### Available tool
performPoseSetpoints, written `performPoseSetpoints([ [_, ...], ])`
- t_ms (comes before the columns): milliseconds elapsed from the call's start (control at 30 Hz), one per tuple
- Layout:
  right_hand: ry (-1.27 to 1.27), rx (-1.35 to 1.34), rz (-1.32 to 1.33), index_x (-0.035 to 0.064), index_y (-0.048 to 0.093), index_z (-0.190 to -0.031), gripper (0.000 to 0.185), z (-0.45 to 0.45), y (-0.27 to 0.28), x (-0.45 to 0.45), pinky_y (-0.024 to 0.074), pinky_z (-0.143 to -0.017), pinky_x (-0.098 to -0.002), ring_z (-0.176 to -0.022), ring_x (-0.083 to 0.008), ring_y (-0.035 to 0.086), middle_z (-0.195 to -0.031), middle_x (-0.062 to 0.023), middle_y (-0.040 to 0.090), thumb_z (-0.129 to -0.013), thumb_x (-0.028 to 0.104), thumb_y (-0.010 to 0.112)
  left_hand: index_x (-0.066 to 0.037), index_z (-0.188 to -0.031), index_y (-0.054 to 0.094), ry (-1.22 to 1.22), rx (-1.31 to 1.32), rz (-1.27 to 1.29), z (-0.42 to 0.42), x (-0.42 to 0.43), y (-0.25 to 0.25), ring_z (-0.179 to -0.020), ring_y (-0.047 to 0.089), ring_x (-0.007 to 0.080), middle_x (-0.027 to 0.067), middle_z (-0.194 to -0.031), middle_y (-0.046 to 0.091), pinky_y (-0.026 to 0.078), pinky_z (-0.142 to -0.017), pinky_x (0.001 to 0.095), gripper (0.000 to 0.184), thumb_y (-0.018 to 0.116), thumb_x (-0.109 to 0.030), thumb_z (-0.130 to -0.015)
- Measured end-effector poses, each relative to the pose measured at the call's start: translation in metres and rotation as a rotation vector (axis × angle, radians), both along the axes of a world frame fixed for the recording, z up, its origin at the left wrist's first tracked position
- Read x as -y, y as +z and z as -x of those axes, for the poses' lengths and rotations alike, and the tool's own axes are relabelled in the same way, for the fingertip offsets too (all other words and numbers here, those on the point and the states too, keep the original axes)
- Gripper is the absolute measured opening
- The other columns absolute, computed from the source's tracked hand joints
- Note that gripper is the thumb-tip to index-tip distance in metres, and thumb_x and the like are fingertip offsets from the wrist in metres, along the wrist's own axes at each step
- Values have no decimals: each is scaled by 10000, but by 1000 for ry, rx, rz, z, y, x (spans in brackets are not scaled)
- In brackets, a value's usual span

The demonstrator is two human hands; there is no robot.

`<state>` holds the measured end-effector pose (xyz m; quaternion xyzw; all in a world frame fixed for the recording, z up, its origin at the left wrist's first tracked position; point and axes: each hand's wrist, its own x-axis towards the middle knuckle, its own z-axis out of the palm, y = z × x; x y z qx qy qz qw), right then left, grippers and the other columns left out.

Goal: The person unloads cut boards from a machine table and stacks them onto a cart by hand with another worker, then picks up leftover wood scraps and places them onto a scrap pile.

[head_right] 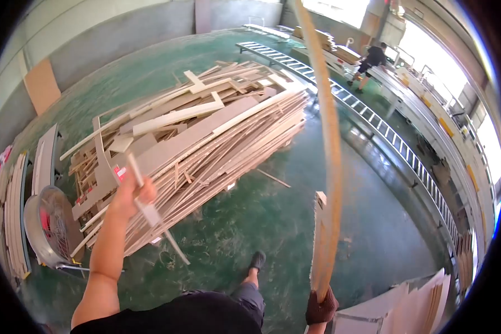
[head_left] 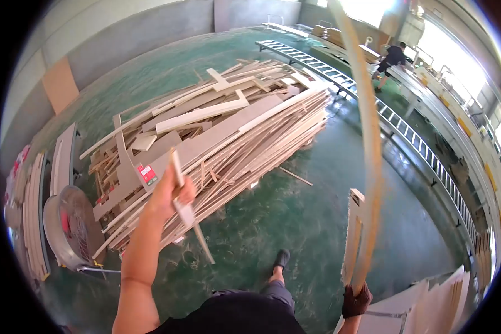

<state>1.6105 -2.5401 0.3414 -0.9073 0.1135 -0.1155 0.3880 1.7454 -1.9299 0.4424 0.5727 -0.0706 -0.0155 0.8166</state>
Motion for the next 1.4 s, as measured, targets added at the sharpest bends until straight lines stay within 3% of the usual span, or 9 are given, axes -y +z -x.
performPoseSetpoints([
  [33, 70, 9, -46, -42, 689, -1235, 428, -40, 16, -15, 557, -818, -344, -870, -207, 725, -947, -209, 732, -841, 128, 699, -127, -580, 422, 67, -17, -16, 3, -11, -15, -543, 423, 156, 7, -545, 406, 379, -570, 304, 804, 258, -784, -1013],
  [133, 205, -47, -91, 3, 692, -1272, 449, -159, 11, -24, 572, -849, -365, -902, -292, 755, -1001, -214, 744, -847, 150, 702, -116, -596, 433, 214, -79, -57, -6, -23, -50, -544, 412, 156, 12, -547, 398, 367, -575, 295, 797, 293, -781, -1012],
  [333, 454, -220, 341, 164, 630, -1397, 568, -392, 43, -56, 584, -853, -480, -984, -432, 698, -1082, -228, 730, -855, 293, 742, -107, -597, 441, 596, -256, -58, -25, -30, -100, -563, 437, 164, 42, -557, 419, 363, -588, 295, 807, 319, -795, -1000],
  [500, 740, -76, 501, 208, 573, -1459, 571, -569, 62, -112, 568, -792, -525, -879, -446, 698, -967, -214, 729, -935, 392, 706, -109, -594, 437, 813, -363, -42, -64, -22, -96, -551, 441, 164, 40, -548, 420, 366, -575, 294, 810, 324, -804, -994],
  [1000, 1482, 325, 962, 290, 588, -1435, 496, -961, 58, -495, 563, -700, -511, -801, -366, 710, -846, -150, 689, -971, 460, 626, -117, -582, 420, 1254, -555, 443, -237, -67, -196, -496, 434, 214, 53, -511, 401, 386, -535, 344, 804, 300, -787, -1012],
  [1233, 1826, 442, 874, 264, 566, -1456, 521, -1092, -27, -733, 554, -685, -507, -785, -388, 700, -870, -178, 693, -993, 503, 589, -155, -544, 407, 1841, -699, 395, -251, -2, -212, -455, 410, 185, 25, -476, 373, 360, -473, 345, 808, 333, -841, -965],
  [1267, 1865, 414, 829, 274, 576, -1447, 513, -1109, -51, -772, 553, -693, -507, -772, -389, 691, -871, -169, 688, -997, 520, 584, -120, -1035, 446, 1884, -944, 453, -273, 15, -180, -723, 512, 213, 76, -826, 523, 440, -687, 384, 535, 414, -655, -1025],
  [1300, 1886, 426, 805, 275, 568, -1453, 510, -1122, -69, -808, 559, -703, -502, -798, -391, 696, -895, -173, 694, -1001, 511, 582, -85, -1527, 484, 1915, -1186, 514, -299, 29, -147, -991, 615, 240, 127, -1177, 674, 519, -902, 423, 584, 495, -468, -1085],
  [1400, 1892, 293, 811, 219, 508, -1508, 570, -1157, -128, -908, 553, -844, -506, -1031, -372, 676, -1092, -166, 696, -1006, 479, 587, -135, -1570, 422, 1941, -977, 685, -312, 85, -145, -943, 556, 219, 50, -1118, 604, 507, -868, 401, 689, 505, -576, -1048],
])
